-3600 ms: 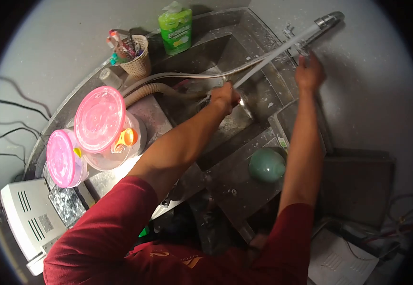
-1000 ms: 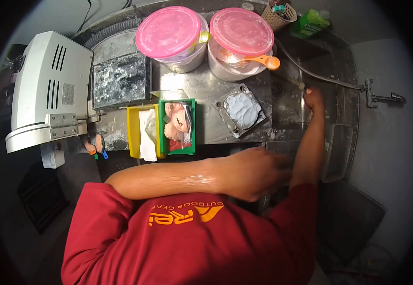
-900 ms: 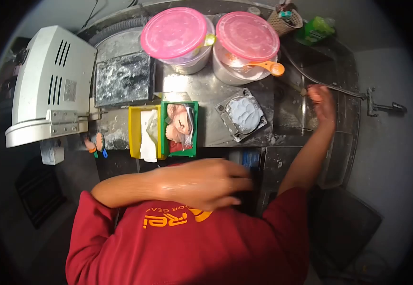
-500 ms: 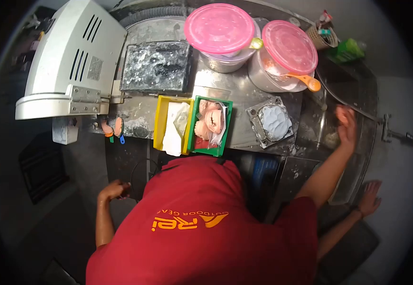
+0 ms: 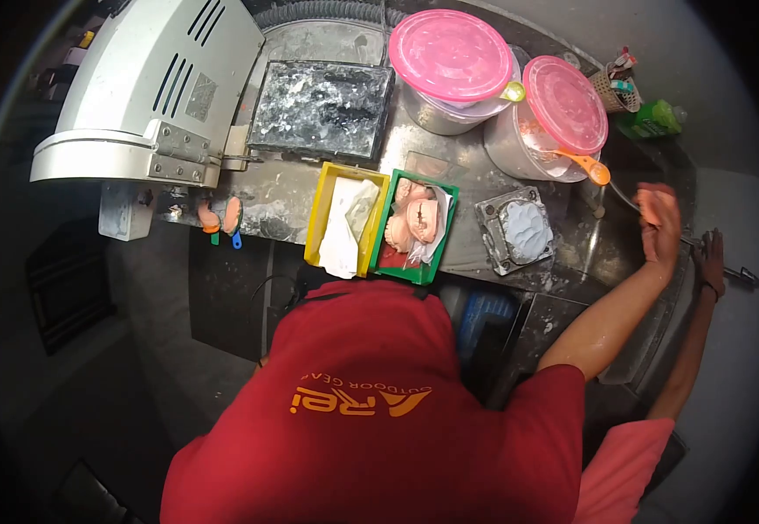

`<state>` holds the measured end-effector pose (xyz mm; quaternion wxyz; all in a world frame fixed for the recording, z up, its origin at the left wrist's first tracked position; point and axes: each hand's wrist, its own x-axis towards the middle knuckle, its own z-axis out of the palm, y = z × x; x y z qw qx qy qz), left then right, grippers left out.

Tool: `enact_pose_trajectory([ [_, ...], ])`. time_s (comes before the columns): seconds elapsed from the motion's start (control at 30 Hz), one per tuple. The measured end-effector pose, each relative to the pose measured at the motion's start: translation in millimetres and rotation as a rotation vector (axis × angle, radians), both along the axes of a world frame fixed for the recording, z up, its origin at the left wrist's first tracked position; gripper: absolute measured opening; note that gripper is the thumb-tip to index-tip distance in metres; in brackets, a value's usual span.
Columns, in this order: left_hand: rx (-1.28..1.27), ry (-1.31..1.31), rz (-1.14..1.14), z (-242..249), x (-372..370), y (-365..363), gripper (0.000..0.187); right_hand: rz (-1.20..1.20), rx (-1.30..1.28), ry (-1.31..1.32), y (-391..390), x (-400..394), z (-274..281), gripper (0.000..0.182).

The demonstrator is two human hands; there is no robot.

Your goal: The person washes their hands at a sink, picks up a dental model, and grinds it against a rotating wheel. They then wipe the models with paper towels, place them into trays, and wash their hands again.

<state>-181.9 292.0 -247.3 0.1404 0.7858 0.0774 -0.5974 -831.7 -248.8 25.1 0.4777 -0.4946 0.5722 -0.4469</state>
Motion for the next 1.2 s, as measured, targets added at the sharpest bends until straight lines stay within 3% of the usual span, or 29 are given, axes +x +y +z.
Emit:
enact_pose_trajectory([
  [0.1, -0.057, -0.051, 0.041, -7.3, 11.3, 0.8, 0.033, -0.102, 0.298, 0.911, -24.6, 4.8, 22.4, 0.013],
  [0.13, -0.09, -0.065, 0.053, -9.1, 22.6, -0.3, 0.032, -0.092, 0.203, 0.555, 0.5, 60.9, 66.8, 0.013],
  [0.2, -0.173, -0.1, 0.07, -7.2, 55.8, -11.2, 0.031, 0.017, -0.121, 0.32, 29.2, 98.6, 102.5, 0.013],
  [0.27, -0.292, -0.168, 0.058, 6.3, 91.5, -36.8, 0.03, 0.334, -0.401, -0.247, 21.9, 56.5, 76.9, 0.015],
  [0.33, -0.437, -0.287, 0.001, 22.5, 121.1, -69.9, 0.036, 0.529, -0.506, -0.682, 31.5, 56.4, 49.8, 0.02],
  [0.4, -0.468, -0.664, -0.377, 30.5, 146.7, -91.1, 0.032, 0.006, -0.036, 0.256, 38.6, 92.6, 56.4, 0.019],
  [0.47, -0.364, -0.772, -0.574, 113.3, 135.6, -148.8, 0.031, -0.314, 0.2, 0.68, 24.0, 55.0, 7.9, 0.012],
  [0.5, -0.303, -0.82, -0.675, 154.8, 122.5, -172.0, 0.031, -0.363, 0.063, 0.172, 42.3, 94.1, 29.1, 0.01],
  [0.6, -0.285, -0.779, -0.793, 207.2, 106.4, -205.2, 0.03, -0.407, 0.018, 0.46, 45.7, 66.1, 15.3, 0.014],
  [0.63, -0.303, -0.761, -0.852, 209.8, 106.0, -204.9, 0.032, -0.423, -0.037, 0.144, 54.3, 98.2, 39.4, 0.015],
  [0.73, -0.493, -0.459, -0.96, 225.2, 113.2, -190.0, 0.036, -0.237, -0.176, -0.132, 76.7, 114.5, 58.0, 0.015],
  [0.87, -0.504, -0.275, -1.052, 298.3, 73.7, -210.4, 0.039, -0.208, -0.122, -0.027, 95.8, 111.0, 54.3, 0.019],
  [0.9, -0.634, -0.489, -1.244, 296.1, 70.8, -198.4, 0.04, -0.222, -0.111, -0.016, 100.4, 116.1, 53.8, 0.019],
  [1.0, -0.703, -0.754, -1.238, 296.7, 65.0, -201.5, 0.037, -0.208, -0.11, 0.026, 109.4, 124.3, 57.1, 0.018],
  [1.03, -0.686, -0.484, -1.192, 286.4, 67.4, -201.9, 0.034, -0.117, -0.18, -0.076, 113.5, 129.7, 62.1, 0.017],
  [1.1, -0.628, 0.045, -1.061, 246.7, 70.1, -195.8, 0.029, -0.15, -0.095, 0.056, 113.3, 122.0, 62.5, 0.017],
  [1.13, -0.68, 0.079, -1.085, 230.2, 64.9, -194.9, 0.026, -0.161, -0.057, 0.119, 107.1, 117.4, 61.0, 0.017],
  [1.17, -0.726, 0.114, -1.117, 217.3, 59.2, -195.8, 0.023, -0.338, 0.237, 0.559, 87.1, 115.5, 51.7, 0.017],
  [1.2, -0.768, 0.157, -1.164, 210.6, 59.2, -198.3, 0.02, -0.3, 0.162, 0.311, 80.4, 101.8, 40.0, 0.017],
])
